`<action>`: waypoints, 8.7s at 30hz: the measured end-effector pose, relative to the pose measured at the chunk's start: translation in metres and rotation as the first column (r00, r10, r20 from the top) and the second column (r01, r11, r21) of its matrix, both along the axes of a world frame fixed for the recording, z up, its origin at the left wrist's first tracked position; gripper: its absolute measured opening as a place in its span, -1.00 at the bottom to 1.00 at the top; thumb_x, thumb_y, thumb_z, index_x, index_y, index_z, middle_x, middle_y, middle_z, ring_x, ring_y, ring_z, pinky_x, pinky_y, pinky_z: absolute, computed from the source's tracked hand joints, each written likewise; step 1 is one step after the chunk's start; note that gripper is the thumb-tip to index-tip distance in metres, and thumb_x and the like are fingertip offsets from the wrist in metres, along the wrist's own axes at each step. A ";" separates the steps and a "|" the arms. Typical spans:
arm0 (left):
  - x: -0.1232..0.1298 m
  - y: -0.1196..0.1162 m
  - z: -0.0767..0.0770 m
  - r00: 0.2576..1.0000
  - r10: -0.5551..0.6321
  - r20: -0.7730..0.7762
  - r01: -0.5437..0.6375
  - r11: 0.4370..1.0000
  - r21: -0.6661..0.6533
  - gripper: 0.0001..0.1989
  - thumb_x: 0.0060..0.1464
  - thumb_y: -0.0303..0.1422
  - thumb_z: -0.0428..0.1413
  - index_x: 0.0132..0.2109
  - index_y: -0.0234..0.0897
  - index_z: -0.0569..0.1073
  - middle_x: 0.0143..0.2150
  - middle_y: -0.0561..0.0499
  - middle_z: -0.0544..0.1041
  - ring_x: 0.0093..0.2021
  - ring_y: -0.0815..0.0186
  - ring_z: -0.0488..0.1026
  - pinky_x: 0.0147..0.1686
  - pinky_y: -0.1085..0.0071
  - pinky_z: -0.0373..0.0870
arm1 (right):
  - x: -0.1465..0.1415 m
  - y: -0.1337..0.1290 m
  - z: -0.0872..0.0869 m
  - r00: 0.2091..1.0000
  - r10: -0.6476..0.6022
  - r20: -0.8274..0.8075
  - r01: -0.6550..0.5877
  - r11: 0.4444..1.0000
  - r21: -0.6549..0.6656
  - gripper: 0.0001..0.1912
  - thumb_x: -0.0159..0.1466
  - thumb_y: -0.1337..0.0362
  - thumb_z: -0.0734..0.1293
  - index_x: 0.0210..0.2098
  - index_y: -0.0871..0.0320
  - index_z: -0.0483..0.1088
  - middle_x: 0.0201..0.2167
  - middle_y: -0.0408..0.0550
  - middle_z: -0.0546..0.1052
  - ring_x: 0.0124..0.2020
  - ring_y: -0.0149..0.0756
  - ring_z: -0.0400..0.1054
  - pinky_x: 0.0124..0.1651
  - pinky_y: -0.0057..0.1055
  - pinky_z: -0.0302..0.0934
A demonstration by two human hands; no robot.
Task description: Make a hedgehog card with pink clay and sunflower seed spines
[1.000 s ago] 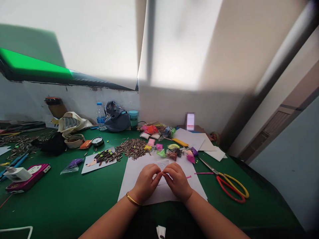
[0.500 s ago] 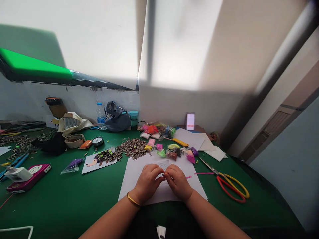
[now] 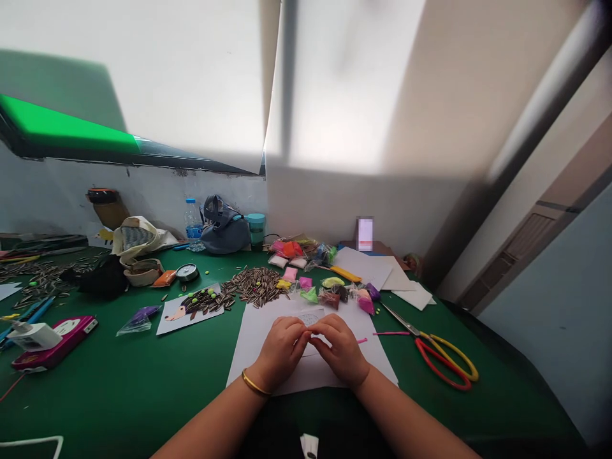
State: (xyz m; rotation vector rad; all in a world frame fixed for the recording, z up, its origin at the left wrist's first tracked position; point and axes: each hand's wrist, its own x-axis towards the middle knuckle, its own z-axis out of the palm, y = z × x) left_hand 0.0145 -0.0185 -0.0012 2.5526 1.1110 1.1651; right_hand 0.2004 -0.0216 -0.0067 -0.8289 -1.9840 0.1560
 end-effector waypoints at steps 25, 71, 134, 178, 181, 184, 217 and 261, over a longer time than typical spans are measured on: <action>0.002 -0.003 0.003 0.995 0.031 0.094 -0.026 0.998 -0.056 -0.87 0.24 -0.40 0.06 -0.30 -0.22 0.43 -0.29 0.00 0.51 -0.21 0.23 0.42 -0.13 0.28 0.29 | -0.001 0.002 -0.003 0.999 -0.010 -0.038 0.010 1.000 0.002 -0.92 0.33 0.31 0.33 -0.20 0.07 0.48 -0.34 -0.07 0.54 -0.27 -0.23 0.35 -0.19 -0.27 0.24; 0.002 -0.002 0.005 0.990 0.026 0.137 -0.012 0.995 -0.102 -0.92 0.22 -0.42 0.06 -0.25 -0.19 0.45 -0.27 0.01 0.51 -0.19 0.23 0.43 -0.11 0.27 0.32 | 0.002 0.000 -0.001 0.994 0.018 -0.111 -0.023 0.999 -0.044 -0.87 0.34 0.34 0.28 -0.17 0.06 0.46 -0.30 -0.05 0.52 -0.23 -0.23 0.37 -0.16 -0.26 0.30; -0.013 -0.005 -0.001 0.989 0.149 -0.016 -0.150 0.988 -0.040 -0.89 0.14 -0.30 0.20 -0.21 -0.19 0.45 -0.19 -0.04 0.52 -0.15 0.14 0.45 -0.13 0.20 0.32 | 0.006 0.009 -0.006 0.978 -0.042 -0.207 0.002 0.983 -0.186 -0.91 0.34 0.29 0.28 -0.25 0.07 0.45 -0.30 -0.06 0.50 -0.20 -0.20 0.36 -0.10 -0.22 0.29; -0.015 -0.029 -0.012 0.886 0.138 -0.443 -0.164 0.986 -0.020 -0.79 0.23 -0.41 0.09 -0.03 -0.07 0.49 -0.17 -0.01 0.46 -0.14 0.18 0.38 -0.08 0.18 0.29 | 0.004 0.010 -0.021 0.971 -0.095 0.220 0.133 0.977 -0.164 -0.72 0.28 0.46 0.29 -0.14 0.04 0.54 -0.21 -0.03 0.49 -0.13 -0.20 0.32 -0.05 -0.24 0.22; -0.015 -0.030 -0.013 0.888 0.137 -0.440 -0.161 0.987 -0.019 -0.79 0.23 -0.40 0.08 -0.02 -0.06 0.49 -0.18 0.00 0.45 -0.15 0.19 0.38 -0.09 0.19 0.28 | 0.004 0.002 -0.018 0.968 -0.088 0.235 0.128 0.979 -0.161 -0.70 0.25 0.46 0.30 -0.12 0.01 0.54 -0.21 -0.04 0.48 -0.12 -0.19 0.31 -0.04 -0.24 0.21; -0.015 -0.030 -0.013 0.887 0.137 -0.442 -0.163 0.986 -0.021 -0.80 0.24 -0.39 0.08 -0.02 -0.07 0.49 -0.18 0.00 0.45 -0.14 0.19 0.37 -0.09 0.18 0.27 | 0.004 -0.002 -0.018 0.959 -0.095 0.268 0.145 0.974 -0.173 -0.70 0.23 0.47 0.32 -0.14 -0.01 0.55 -0.21 -0.05 0.47 -0.12 -0.19 0.31 -0.04 -0.25 0.20; -0.014 -0.031 -0.007 0.884 0.147 -0.444 -0.169 0.985 -0.012 -0.88 0.21 -0.43 0.07 -0.14 -0.19 0.47 -0.19 -0.02 0.47 -0.14 0.18 0.38 -0.08 0.19 0.29 | 0.005 0.001 -0.020 0.965 -0.075 0.251 0.126 0.973 -0.193 -0.60 0.17 0.54 0.28 -0.15 0.00 0.57 -0.22 -0.05 0.46 -0.13 -0.20 0.30 -0.05 -0.25 0.21; -0.014 -0.031 -0.009 0.878 0.147 -0.455 -0.175 0.984 -0.021 -0.90 0.20 -0.44 0.08 -0.18 -0.18 0.47 -0.18 -0.01 0.46 -0.12 0.17 0.37 -0.06 0.18 0.27 | 0.003 0.002 -0.023 0.944 -0.117 0.310 0.192 0.955 -0.226 -0.52 0.11 0.56 0.29 -0.11 -0.05 0.57 -0.19 -0.07 0.47 -0.10 -0.20 0.29 -0.02 -0.25 0.16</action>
